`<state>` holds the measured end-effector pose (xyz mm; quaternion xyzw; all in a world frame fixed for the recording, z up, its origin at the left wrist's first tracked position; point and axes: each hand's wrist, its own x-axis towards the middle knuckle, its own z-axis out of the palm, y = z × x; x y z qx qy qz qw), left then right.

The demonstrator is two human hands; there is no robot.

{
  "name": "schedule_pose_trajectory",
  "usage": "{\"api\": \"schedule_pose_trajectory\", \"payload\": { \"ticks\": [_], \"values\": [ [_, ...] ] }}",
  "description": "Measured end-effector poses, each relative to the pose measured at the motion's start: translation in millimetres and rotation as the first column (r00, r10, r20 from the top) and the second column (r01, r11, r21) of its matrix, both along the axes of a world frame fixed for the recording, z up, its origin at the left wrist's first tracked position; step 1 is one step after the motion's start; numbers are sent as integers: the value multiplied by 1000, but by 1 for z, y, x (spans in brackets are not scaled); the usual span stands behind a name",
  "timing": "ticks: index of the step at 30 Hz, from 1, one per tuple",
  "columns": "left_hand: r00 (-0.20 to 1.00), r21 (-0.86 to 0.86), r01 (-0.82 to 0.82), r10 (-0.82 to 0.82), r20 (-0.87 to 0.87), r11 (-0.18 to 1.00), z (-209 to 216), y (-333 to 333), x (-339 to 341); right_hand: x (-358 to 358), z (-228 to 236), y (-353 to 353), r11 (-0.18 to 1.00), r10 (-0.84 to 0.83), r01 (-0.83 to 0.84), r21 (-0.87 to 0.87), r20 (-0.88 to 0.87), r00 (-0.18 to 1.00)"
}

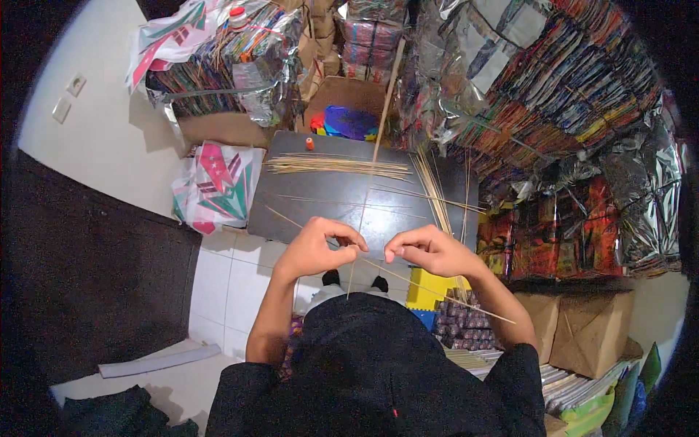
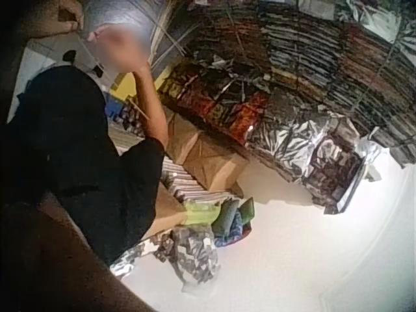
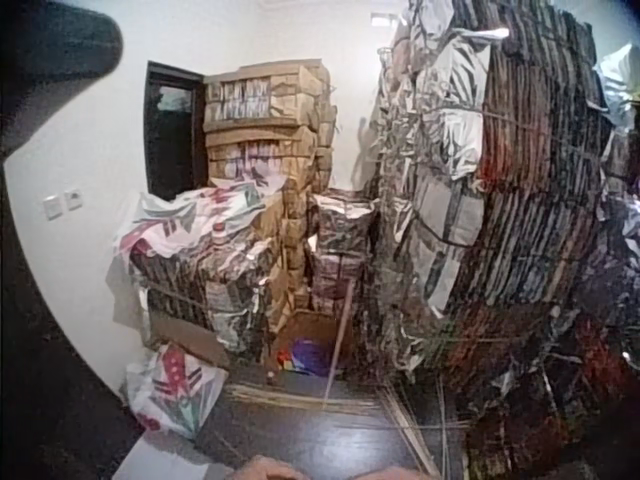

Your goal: The person sits on the floor and repeatedly picks up thin wooden sticks, aligns them, and ties them together using a thin string. The person handles the sticks one by one, wrapping the string around the center of the bundle to secure them.

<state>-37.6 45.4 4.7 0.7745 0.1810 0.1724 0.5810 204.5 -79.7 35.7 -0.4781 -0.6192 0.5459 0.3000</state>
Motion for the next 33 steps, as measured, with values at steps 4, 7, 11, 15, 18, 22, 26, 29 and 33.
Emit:
{"api": "schedule_pose_trajectory", "payload": {
  "ticks": [4, 7, 11, 15, 18, 22, 26, 29, 33],
  "values": [
    [991, 147, 136, -130, -43, 980, 4, -1, 2, -2, 10, 1, 999, 36, -35, -15, 110, 993],
    [983, 174, 177, -166, -74, 969, -3, -5, 4, -5, 11, -2, 997, 65, -69, 25, 140, 988],
    [987, 189, 156, -145, -74, 969, -16, -14, 9, -9, -3, -4, 998, -4, -5, 59, 144, 990],
    [995, 159, 69, -56, -84, 985, -22, -20, 16, -14, -12, -5, 994, -107, 111, -22, 127, 986],
    [996, 109, -26, 35, -81, 994, -22, -25, 21, -21, -9, -6, 983, -183, 185, -5, 140, 973],
    [987, -32, -158, 157, -36, 987, -33, -28, 28, -37, -12, -9, 962, -264, 238, 137, 226, 938],
    [945, -207, -310, 325, 43, 928, -39, -24, 29, -66, -16, -19, 931, -363, 359, 60, 89, 927],
    [920, -369, -327, 382, 84, 870, -31, -22, 27, -86, -44, -32, 894, -448, 447, -33, -71, 891],
    [918, -478, -270, 373, 133, 836, -23, -19, 19, -92, -63, -32, 856, -503, 508, 95, -76, 861]
  ]
}}
